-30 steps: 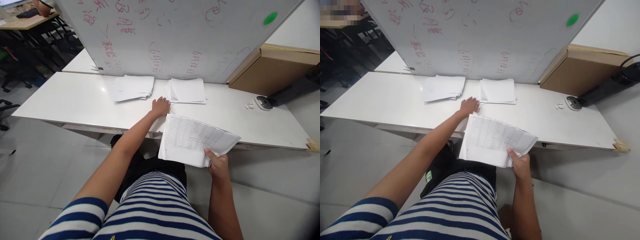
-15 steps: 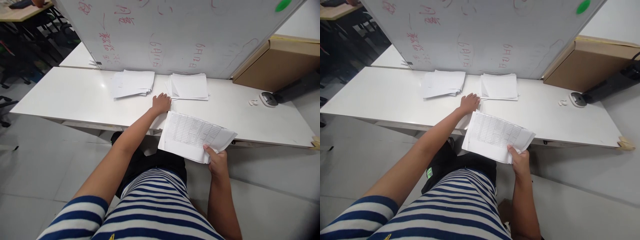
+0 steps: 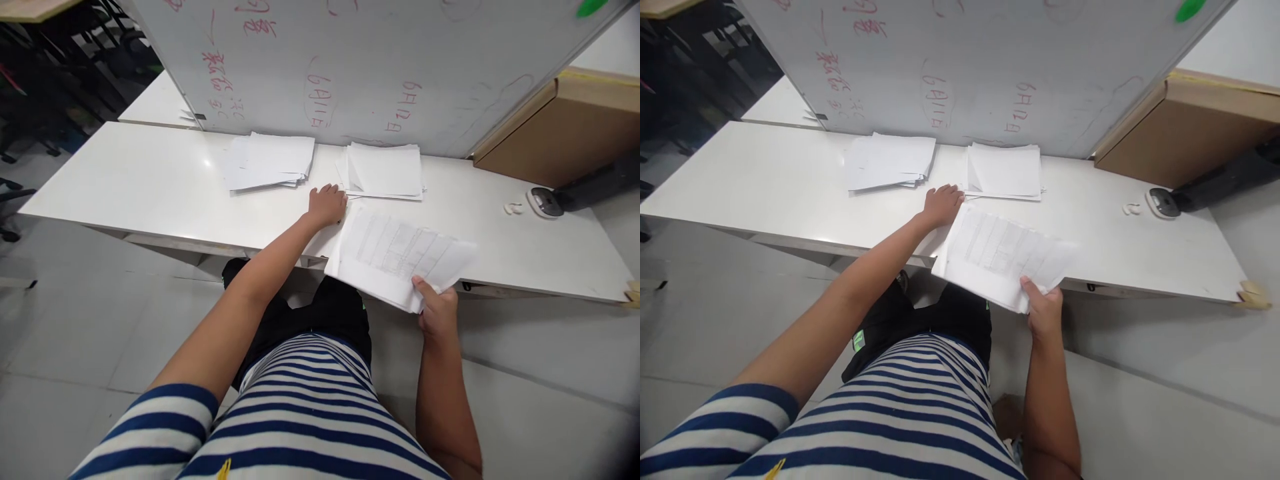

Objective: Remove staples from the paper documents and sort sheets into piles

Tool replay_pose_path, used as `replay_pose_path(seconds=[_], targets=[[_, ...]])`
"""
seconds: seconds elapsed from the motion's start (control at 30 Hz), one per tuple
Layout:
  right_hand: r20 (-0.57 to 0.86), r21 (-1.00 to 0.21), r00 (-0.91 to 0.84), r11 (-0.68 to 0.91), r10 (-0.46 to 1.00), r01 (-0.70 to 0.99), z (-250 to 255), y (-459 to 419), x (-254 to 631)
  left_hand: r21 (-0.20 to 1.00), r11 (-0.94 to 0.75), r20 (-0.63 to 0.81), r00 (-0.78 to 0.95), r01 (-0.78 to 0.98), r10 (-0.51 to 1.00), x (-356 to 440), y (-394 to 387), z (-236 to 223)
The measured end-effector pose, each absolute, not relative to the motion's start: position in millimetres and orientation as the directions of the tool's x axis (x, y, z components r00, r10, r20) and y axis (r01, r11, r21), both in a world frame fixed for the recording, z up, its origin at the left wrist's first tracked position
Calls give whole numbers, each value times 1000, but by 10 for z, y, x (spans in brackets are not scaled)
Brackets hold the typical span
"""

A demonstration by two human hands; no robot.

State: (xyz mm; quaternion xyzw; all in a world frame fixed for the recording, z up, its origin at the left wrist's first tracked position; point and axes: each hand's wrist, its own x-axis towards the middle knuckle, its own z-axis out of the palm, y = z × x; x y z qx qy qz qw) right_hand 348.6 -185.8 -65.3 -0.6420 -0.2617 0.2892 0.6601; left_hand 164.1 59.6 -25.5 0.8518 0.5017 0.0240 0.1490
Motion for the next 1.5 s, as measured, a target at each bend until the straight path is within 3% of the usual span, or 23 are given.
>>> replay_pose_path(seconds=[0.17, 0.37, 0.47, 0.53, 0.6, 0.7, 0.83, 0.97, 1.07, 1.13, 1.33, 1.5], targets=[[196, -981, 719, 129, 667, 149, -363, -803, 4114, 278, -440, -115, 484, 854, 867, 1651, 595, -259], [54, -992, 589, -23, 807, 123, -29, 614, 4496, 282, -430, -104, 473, 858, 875, 1666, 585, -283], [-23, -948, 526, -186, 850, 259, -119, 879, 4445, 280, -434, -75, 470, 856, 879, 1663, 578, -305], [-33, -833, 486, -293, 873, 470, -208, 918, 4391, 279, -439, -56, 470, 854, 881, 1660, 573, -318], [12, -623, 484, -372, 875, 688, -277, 905, 4319, 284, -440, -46, 470, 852, 881, 1658, 565, -330], [152, -396, 495, -406, 856, 824, -320, 847, 4172, 310, -404, -43, 437, 861, 898, 1667, 548, -344], [302, -376, 504, -384, 810, 843, -334, 697, 3970, 364, -282, -89, 335, 888, 938, 1722, 542, -314], [361, -397, 475, -329, 802, 857, -441, 376, 3794, 398, -165, -237, 275, 902, 932, 1789, 560, -150], [342, -458, 316, -137, 885, 879, -616, 83, 3657, 441, -82, -319, 242, 894, 916, 1759, 574, 37], [326, -485, 219, -37, 920, 874, -732, -67, 3561, 456, -71, -285, 222, 887, 933, 1663, 606, 149], [357, -396, 122, 31, 926, 918, -803, -174, 3340, 270, -138, 61, 126, 953, 990, 1089, 1004, 158], [349, -362, 140, -5, 927, 932, -735, -168, 3285, 159, -80, -56, 90, 984, 994, 748, 1338, -116]])
